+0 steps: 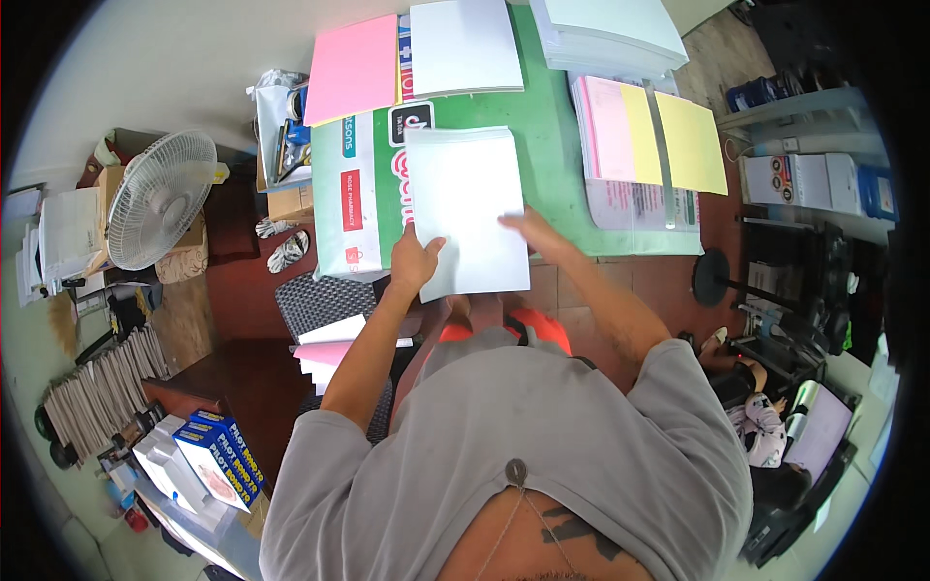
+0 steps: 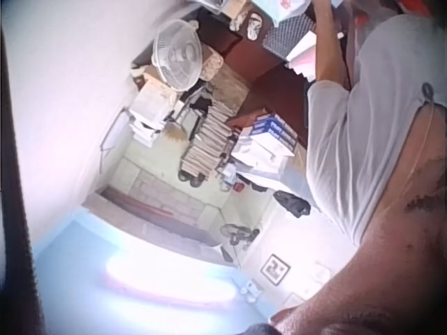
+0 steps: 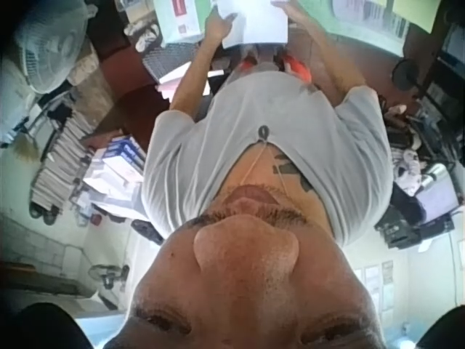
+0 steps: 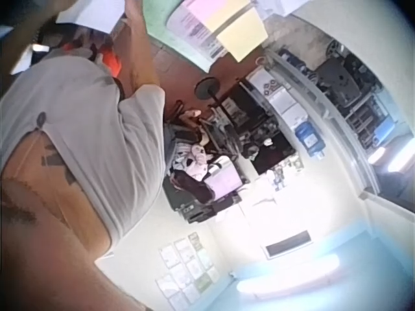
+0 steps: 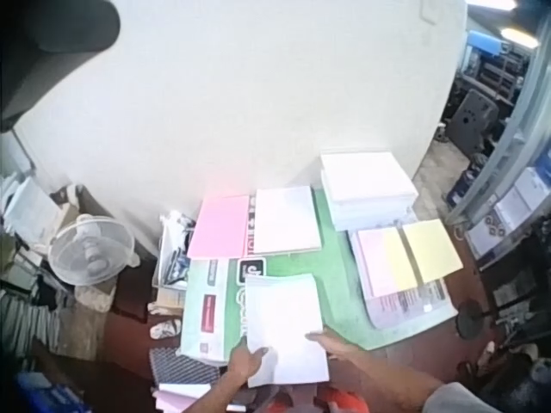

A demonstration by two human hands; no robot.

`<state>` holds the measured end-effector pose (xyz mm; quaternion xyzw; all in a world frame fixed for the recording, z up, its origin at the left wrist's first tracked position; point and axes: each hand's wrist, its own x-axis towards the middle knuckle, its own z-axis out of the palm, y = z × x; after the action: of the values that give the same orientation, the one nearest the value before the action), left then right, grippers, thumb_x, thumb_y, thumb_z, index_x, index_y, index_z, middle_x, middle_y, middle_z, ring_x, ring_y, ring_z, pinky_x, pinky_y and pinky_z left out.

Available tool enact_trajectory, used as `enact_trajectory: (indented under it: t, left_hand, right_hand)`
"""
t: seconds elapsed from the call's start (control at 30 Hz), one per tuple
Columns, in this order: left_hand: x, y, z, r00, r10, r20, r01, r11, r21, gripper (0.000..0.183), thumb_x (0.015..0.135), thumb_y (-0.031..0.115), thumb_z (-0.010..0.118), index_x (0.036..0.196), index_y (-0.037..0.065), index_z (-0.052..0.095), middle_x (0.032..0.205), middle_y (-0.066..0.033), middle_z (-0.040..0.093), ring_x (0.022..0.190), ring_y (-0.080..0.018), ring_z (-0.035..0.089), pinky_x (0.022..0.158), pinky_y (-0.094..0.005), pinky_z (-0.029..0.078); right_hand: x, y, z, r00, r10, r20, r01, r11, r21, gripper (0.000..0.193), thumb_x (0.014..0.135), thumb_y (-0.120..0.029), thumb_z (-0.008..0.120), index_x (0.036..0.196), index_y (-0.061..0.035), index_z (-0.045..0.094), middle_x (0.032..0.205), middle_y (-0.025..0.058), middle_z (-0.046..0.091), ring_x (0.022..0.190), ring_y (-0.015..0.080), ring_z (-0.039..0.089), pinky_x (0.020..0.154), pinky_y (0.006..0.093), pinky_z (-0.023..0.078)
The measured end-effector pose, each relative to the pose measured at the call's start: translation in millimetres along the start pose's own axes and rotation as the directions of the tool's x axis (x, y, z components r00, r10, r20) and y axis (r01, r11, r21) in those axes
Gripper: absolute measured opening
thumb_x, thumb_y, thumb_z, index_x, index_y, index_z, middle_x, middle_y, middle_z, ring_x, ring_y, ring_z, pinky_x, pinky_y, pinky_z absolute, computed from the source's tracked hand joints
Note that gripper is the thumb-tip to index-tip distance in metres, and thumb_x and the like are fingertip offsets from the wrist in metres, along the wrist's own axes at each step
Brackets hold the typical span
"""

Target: Sorting and flipping through a stack of white paper on a green cutting mat.

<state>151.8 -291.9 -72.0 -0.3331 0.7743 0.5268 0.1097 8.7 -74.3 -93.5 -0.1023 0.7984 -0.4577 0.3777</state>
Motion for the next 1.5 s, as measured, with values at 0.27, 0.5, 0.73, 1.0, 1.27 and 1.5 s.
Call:
enact_trajectory:
  t: [0.27, 0.5, 0.73, 1.0, 1.27, 1.5]
  left_hand:
    - [49.7, 7.2, -23.5, 0.943, -0.226, 0.245, 0.330, 0.742, -0.583, 0.048, 0.091, 0.017, 0.066, 0.129, -0.008, 0.049, 0.115, -0.0184, 0.065, 0.093, -0.0303, 0.068, 0.083, -0.0402, 0.054]
    - [35.0, 57.7, 1.5, 0.992, 0.053, -0.110, 0.009, 0.869, 0.494, 0.056, 0.091, 0.030, 0.061, 0.124, -0.008, 0.036, 0.095, -0.0367, 0.063, 0.087, -0.0469, 0.066, 0.080, -0.0525, 0.052]
    - [61.8, 42.5, -36.4, 0.980, -0.170, 0.103, 0.197, 0.906, -0.374, 0.047, 0.086, 0.017, 0.069, 0.119, -0.012, 0.051, 0.104, -0.0245, 0.067, 0.095, -0.0361, 0.068, 0.082, -0.0465, 0.053]
    - [6.6, 83.5, 6.6, 0.999, 0.027, -0.036, -0.010, 0.916, 0.401, 0.046, 0.081, 0.024, 0.070, 0.109, -0.012, 0.060, 0.108, -0.0342, 0.063, 0.104, -0.0453, 0.063, 0.091, -0.0449, 0.049]
    - [24.4, 25.9, -45.9, 0.969, -0.173, 0.178, 0.234, 0.876, -0.422, 0.038, 0.090, 0.013, 0.064, 0.119, -0.010, 0.058, 0.106, -0.0191, 0.068, 0.091, -0.0225, 0.069, 0.074, -0.0342, 0.057]
    - [61.0, 49.3, -28.4, 0.985, 0.033, -0.168, 0.007, 0.972, 0.234, 0.052, 0.084, 0.031, 0.069, 0.114, -0.010, 0.058, 0.109, -0.0307, 0.065, 0.100, -0.0407, 0.066, 0.088, -0.0459, 0.052]
  right_hand:
    - [-3.8, -24.7, -6.9, 0.973, -0.230, 0.021, 0.216, 0.875, -0.434, 0.050, 0.086, -0.013, 0.060, 0.128, 0.0075, 0.044, 0.108, 0.0232, 0.066, 0.092, 0.0373, 0.067, 0.082, 0.0457, 0.052]
    - [52.1, 0.3, -11.1, 0.991, 0.126, 0.044, -0.130, 0.986, 0.105, 0.054, 0.085, -0.016, 0.065, 0.128, 0.0080, 0.042, 0.108, 0.0309, 0.062, 0.100, 0.0445, 0.062, 0.086, 0.0491, 0.049]
    - [11.1, -32.6, -7.6, 0.960, -0.274, -0.065, 0.226, 0.886, -0.405, 0.052, 0.083, -0.016, 0.060, 0.126, 0.0095, 0.048, 0.114, 0.0292, 0.063, 0.104, 0.0399, 0.063, 0.087, 0.0442, 0.050]
    - [3.6, -86.0, 14.4, 0.997, -0.037, 0.064, 0.063, 0.871, -0.487, 0.047, 0.079, -0.023, 0.070, 0.109, 0.0115, 0.062, 0.108, 0.0318, 0.065, 0.103, 0.0440, 0.064, 0.090, 0.0427, 0.051]
    - [0.3, -33.7, -28.0, 0.944, 0.193, 0.267, -0.293, 0.862, 0.413, 0.048, 0.088, -0.024, 0.069, 0.119, 0.0113, 0.058, 0.114, 0.0204, 0.066, 0.103, 0.0272, 0.065, 0.085, 0.0405, 0.054]
    - [33.0, -69.7, -12.5, 0.975, 0.207, -0.086, -0.223, 0.935, -0.276, 0.064, 0.079, -0.034, 0.070, 0.117, 0.0142, 0.055, 0.108, 0.0281, 0.065, 0.101, 0.0361, 0.066, 0.083, 0.0425, 0.053]
